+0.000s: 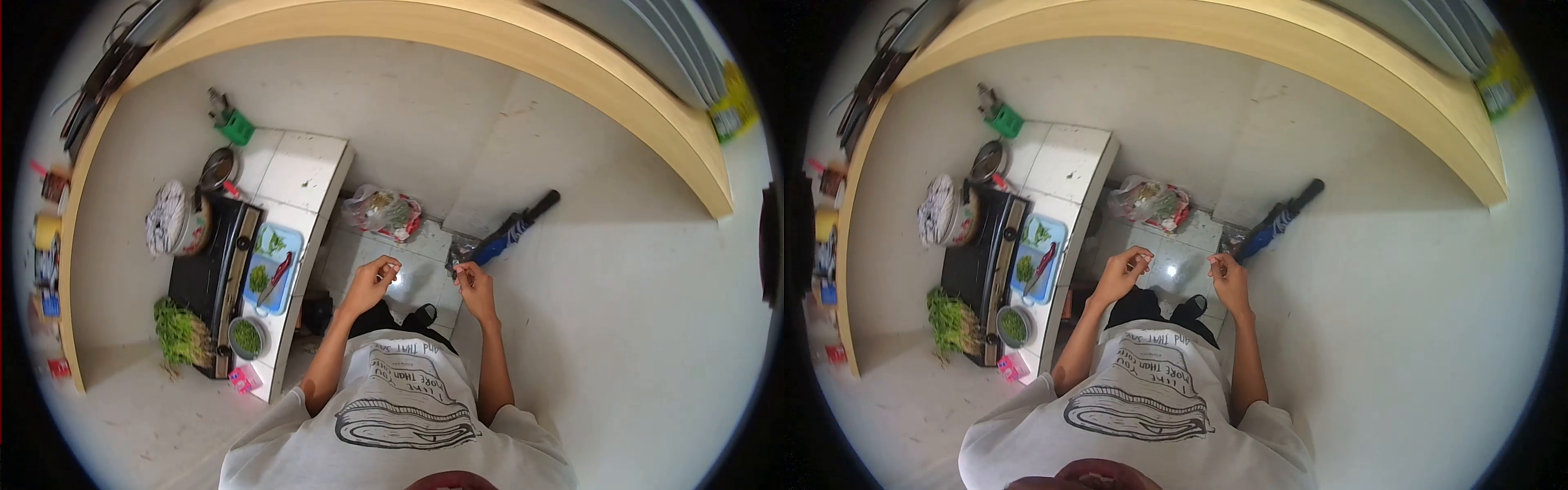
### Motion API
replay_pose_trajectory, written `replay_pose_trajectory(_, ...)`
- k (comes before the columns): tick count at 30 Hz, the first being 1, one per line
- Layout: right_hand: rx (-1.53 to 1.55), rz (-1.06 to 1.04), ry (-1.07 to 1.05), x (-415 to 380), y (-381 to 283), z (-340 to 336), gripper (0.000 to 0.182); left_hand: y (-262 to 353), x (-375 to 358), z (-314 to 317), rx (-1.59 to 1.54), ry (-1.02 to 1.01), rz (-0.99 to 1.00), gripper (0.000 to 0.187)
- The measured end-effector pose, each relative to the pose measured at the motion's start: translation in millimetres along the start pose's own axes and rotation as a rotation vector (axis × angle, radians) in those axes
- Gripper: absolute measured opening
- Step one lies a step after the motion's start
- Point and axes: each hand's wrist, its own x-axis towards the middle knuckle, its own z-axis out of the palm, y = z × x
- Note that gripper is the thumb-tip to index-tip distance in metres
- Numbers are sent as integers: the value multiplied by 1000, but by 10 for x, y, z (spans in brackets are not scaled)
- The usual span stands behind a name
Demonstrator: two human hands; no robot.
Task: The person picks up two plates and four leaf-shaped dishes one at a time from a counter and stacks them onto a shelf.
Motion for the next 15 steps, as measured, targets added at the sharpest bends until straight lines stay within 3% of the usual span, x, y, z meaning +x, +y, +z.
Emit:
replay_pose_trajectory(6, -63, -78, -169, 162, -67, 540, 20, -329, -199, -356, 32, 39, -41, 18)
replay_pose_trajectory(15, -165, -110, -411, 308, -507, 1351, 19, -846, -485, -1007, -22, 252, -106, 19)
